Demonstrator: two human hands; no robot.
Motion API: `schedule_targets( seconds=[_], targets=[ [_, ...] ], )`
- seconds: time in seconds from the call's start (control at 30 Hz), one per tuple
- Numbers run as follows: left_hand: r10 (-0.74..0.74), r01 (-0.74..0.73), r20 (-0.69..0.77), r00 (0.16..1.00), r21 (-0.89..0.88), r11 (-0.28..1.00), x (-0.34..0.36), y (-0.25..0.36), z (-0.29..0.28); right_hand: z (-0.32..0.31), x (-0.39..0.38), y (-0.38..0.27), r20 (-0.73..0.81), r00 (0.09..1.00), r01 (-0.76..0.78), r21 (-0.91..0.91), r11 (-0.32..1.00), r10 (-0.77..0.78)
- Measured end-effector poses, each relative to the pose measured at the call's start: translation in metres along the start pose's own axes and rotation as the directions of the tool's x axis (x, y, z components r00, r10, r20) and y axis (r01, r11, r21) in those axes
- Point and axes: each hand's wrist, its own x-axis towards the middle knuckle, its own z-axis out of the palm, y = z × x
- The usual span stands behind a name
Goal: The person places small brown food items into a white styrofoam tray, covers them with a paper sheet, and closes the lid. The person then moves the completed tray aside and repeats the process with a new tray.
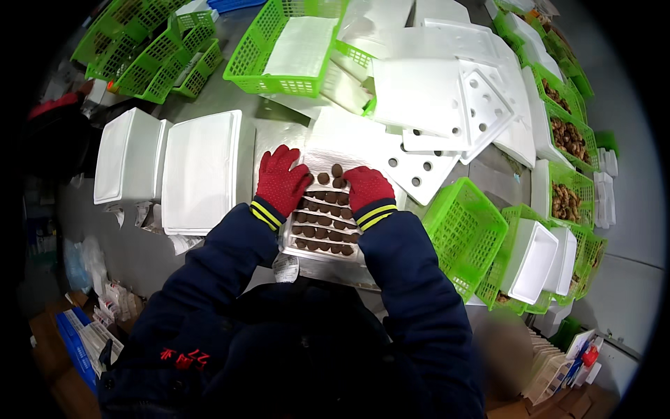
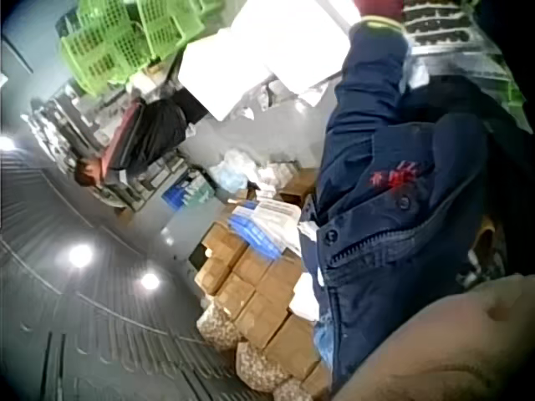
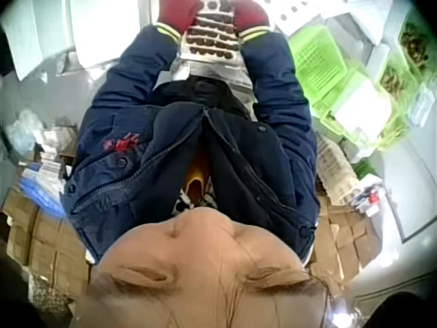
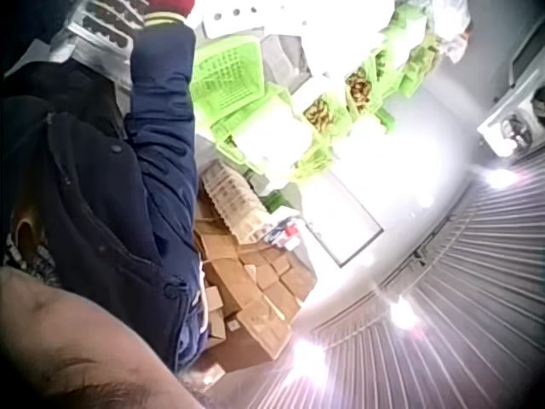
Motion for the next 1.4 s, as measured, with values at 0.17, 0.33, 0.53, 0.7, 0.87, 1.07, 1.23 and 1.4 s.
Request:
schedule_targets(
  seconds=[0.17, 0.33, 0.53, 0.7, 0.87, 1.07, 1.23, 1.4],
  targets=[
    [0.125, -0.084, 0.114, 0.986, -0.315, 0.945, 0.024, 0.014, 0.006, 0.009, -0.003, -0.006, -0.033, 0.998, 0.053, 0.084, 0.995, -0.051],
    [0.191, -0.128, 0.120, 0.974, -0.402, 0.907, 0.031, 0.026, 0.025, -0.001, -0.015, 0.012, -0.298, 0.955, 0.034, 0.107, 0.994, 0.000],
    [0.261, -0.203, 0.106, 0.959, -0.384, 0.901, 0.036, 0.023, 0.021, -0.058, -0.108, 0.078, -0.321, 0.879, -0.254, 0.312, 0.915, 0.353],
    [0.163, -0.059, 0.197, 0.967, -0.447, 0.893, 0.025, 0.019, 0.040, -0.071, -0.214, 0.143, -0.199, 0.842, -0.477, 0.158, 0.864, 0.501],
    [0.322, -0.250, 0.263, 0.910, -0.274, 0.929, 0.030, 0.041, 0.021, -0.044, -0.276, 0.147, 0.232, 0.778, -0.599, -0.004, 0.801, 0.583],
    [0.252, -0.191, 0.135, 0.958, -0.350, 0.917, 0.025, 0.033, 0.030, 0.014, -0.231, 0.103, 0.188, 0.785, -0.599, -0.009, 0.801, 0.590],
    [0.026, 0.010, 0.072, 0.997, -0.462, 0.887, 0.024, 0.031, 0.016, 0.025, -0.234, 0.108, 0.168, 0.777, -0.612, -0.017, 0.790, 0.606],
    [0.010, 0.018, 0.060, 0.998, -0.451, 0.892, 0.019, 0.028, 0.011, 0.014, -0.237, 0.118, 0.193, 0.785, -0.585, -0.085, 0.807, 0.589]
  ],
)
